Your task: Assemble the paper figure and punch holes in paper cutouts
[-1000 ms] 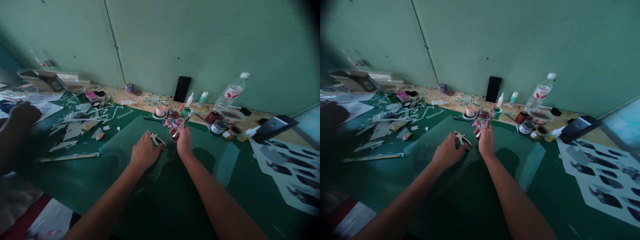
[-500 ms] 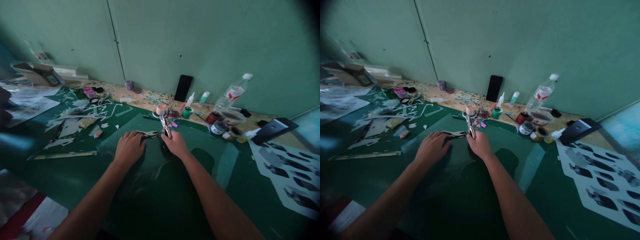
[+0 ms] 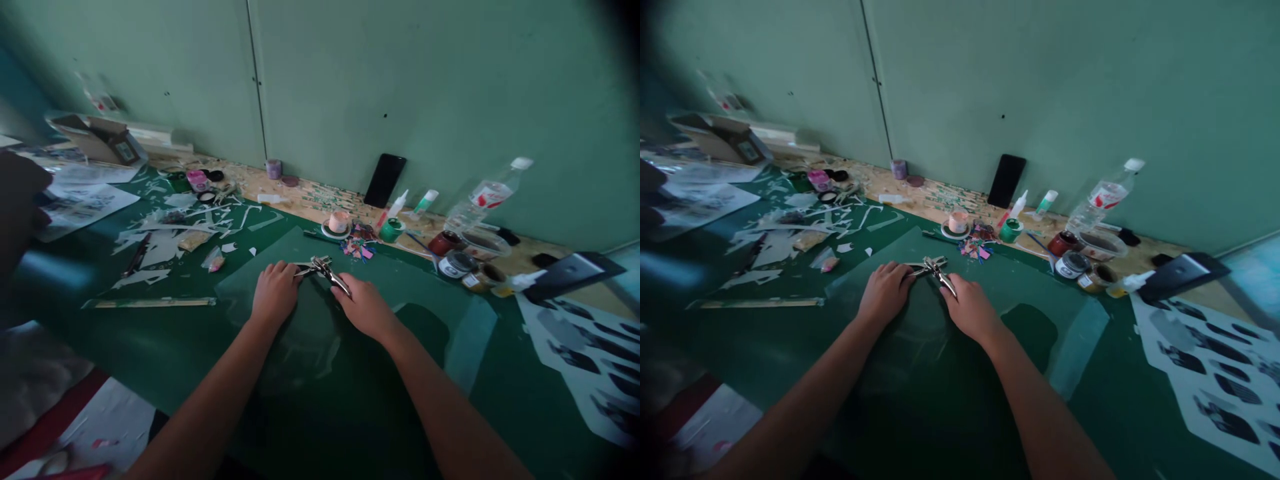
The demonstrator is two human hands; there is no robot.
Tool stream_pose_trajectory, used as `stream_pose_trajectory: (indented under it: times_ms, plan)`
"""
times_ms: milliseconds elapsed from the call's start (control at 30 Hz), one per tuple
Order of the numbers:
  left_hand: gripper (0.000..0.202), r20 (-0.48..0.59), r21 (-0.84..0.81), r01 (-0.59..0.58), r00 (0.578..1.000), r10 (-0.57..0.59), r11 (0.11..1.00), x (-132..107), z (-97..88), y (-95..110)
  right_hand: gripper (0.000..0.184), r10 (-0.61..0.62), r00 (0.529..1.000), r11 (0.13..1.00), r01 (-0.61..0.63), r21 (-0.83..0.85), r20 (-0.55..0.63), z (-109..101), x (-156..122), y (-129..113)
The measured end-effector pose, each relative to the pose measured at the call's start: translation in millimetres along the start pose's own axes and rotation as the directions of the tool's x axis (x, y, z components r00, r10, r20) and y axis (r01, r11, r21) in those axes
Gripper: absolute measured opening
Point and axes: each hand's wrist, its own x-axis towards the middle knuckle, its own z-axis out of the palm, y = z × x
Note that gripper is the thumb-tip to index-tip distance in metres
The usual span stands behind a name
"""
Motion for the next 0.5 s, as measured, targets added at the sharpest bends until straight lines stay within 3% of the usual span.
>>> stream_pose_trajectory:
  times_ms: [267,500]
  plan:
    - [0.027,-0.018,-0.099,-0.02,1.0,0.018,0.995,-2.1,3.3,-7.5,0.027,-0.023,0.999,0.994,0.02,-0.107,-0.022,6.4,1.5,5.0]
    - [0.023,-0.005,-0.136,0.009,1.0,-0.01,0.991,-0.1,2.7,-6.7,0.029,-0.072,0.973,0.993,0.05,-0.104,-0.221,17.3,3.3,5.5]
